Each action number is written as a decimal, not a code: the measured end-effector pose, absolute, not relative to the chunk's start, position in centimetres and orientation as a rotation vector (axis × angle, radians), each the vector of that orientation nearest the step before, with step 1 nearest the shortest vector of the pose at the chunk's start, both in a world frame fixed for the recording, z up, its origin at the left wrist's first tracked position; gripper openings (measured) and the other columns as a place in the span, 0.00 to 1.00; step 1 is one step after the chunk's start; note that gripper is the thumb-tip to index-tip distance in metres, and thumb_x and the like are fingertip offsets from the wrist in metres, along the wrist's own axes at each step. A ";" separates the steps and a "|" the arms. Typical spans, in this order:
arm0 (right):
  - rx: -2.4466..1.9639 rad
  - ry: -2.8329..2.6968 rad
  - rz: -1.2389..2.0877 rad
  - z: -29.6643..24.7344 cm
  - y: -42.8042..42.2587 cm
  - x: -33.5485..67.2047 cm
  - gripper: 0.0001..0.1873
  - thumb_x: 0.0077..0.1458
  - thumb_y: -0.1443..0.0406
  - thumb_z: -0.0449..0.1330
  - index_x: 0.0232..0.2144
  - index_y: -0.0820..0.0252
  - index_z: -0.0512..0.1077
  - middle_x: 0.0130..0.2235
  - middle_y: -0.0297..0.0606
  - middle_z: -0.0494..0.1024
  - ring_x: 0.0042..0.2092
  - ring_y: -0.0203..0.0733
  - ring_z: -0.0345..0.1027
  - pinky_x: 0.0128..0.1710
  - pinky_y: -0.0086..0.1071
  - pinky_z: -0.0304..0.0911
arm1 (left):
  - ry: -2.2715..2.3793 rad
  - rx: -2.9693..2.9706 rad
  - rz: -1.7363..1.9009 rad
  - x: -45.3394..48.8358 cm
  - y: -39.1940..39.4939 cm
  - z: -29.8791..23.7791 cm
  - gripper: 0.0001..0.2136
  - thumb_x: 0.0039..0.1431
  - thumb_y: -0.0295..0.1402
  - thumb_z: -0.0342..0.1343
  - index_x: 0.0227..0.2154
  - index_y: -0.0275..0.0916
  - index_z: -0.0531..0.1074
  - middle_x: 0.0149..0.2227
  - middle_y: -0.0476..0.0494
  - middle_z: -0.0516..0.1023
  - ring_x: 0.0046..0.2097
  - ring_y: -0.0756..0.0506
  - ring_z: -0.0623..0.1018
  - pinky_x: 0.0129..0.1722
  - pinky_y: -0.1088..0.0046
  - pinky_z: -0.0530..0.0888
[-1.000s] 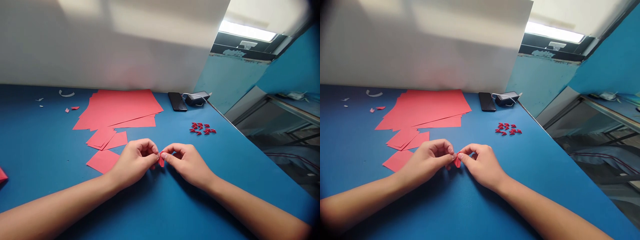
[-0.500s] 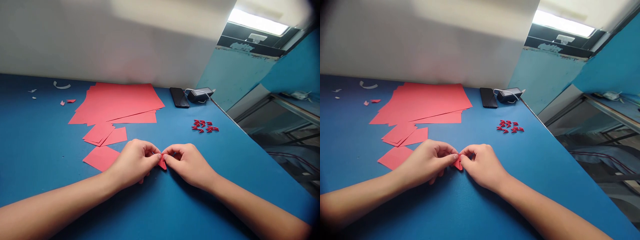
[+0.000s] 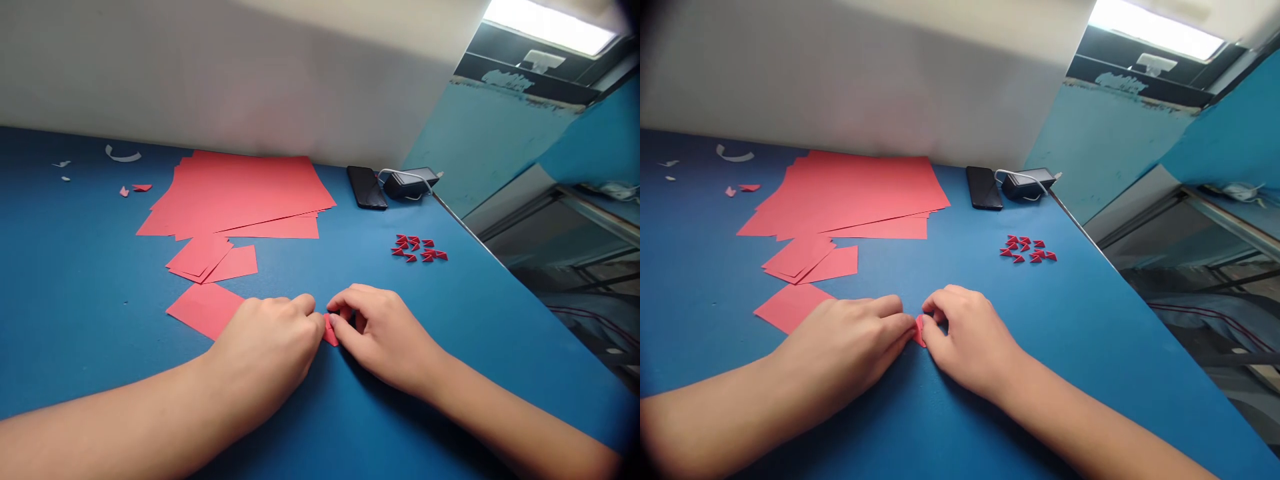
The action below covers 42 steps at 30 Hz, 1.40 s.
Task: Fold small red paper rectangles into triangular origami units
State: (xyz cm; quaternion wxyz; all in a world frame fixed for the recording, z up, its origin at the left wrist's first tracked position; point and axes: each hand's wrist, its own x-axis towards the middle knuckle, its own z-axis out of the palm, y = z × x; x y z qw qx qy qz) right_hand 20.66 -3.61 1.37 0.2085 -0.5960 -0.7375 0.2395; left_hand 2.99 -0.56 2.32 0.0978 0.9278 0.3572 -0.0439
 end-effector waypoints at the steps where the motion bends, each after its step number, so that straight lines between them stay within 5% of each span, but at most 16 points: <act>1: -1.653 -2.064 0.659 1.3 -3.7 20.8 0.05 0.55 0.67 0.57 0.30 0.56 0.74 0.31 0.36 0.75 0.32 0.39 0.66 0.30 0.31 0.59 | 1.060 2.756 -0.138 3.0 -0.6 2.3 0.10 0.58 0.27 0.47 0.27 0.39 0.73 0.28 0.44 0.72 0.25 0.46 0.73 0.20 0.72 0.52; 6: -1.604 -2.106 0.691 1.3 -4.0 21.1 0.05 0.55 0.67 0.58 0.35 0.55 0.74 0.37 0.37 0.74 0.34 0.39 0.66 0.30 0.31 0.60 | 1.111 2.698 0.002 2.9 -0.5 1.7 0.12 0.62 0.33 0.45 0.30 0.39 0.73 0.29 0.44 0.72 0.26 0.43 0.74 0.20 0.71 0.54; 16: -1.598 -1.788 0.894 1.8 -3.3 21.1 0.05 0.55 0.67 0.58 0.30 0.58 0.74 0.30 0.32 0.76 0.25 0.33 0.62 0.26 0.28 0.59 | 1.029 2.079 0.420 3.2 1.2 2.0 0.09 0.58 0.32 0.52 0.29 0.42 0.78 0.27 0.51 0.79 0.27 0.49 0.74 0.26 0.75 0.65; 24: -1.569 -1.720 0.968 1.5 -3.5 21.0 0.09 0.55 0.65 0.57 0.25 0.60 0.73 0.26 0.33 0.76 0.26 0.35 0.64 0.27 0.29 0.59 | 0.989 1.789 0.401 3.1 1.6 2.5 0.12 0.58 0.36 0.51 0.29 0.38 0.78 0.17 0.53 0.71 0.20 0.52 0.70 0.20 0.80 0.64; 42: -1.517 -1.607 1.001 1.3 -3.6 20.8 0.08 0.54 0.67 0.57 0.26 0.61 0.75 0.26 0.34 0.77 0.27 0.35 0.66 0.28 0.28 0.61 | 0.954 1.775 0.443 3.1 1.7 2.2 0.11 0.57 0.36 0.53 0.29 0.38 0.78 0.19 0.52 0.74 0.20 0.54 0.69 0.20 0.82 0.64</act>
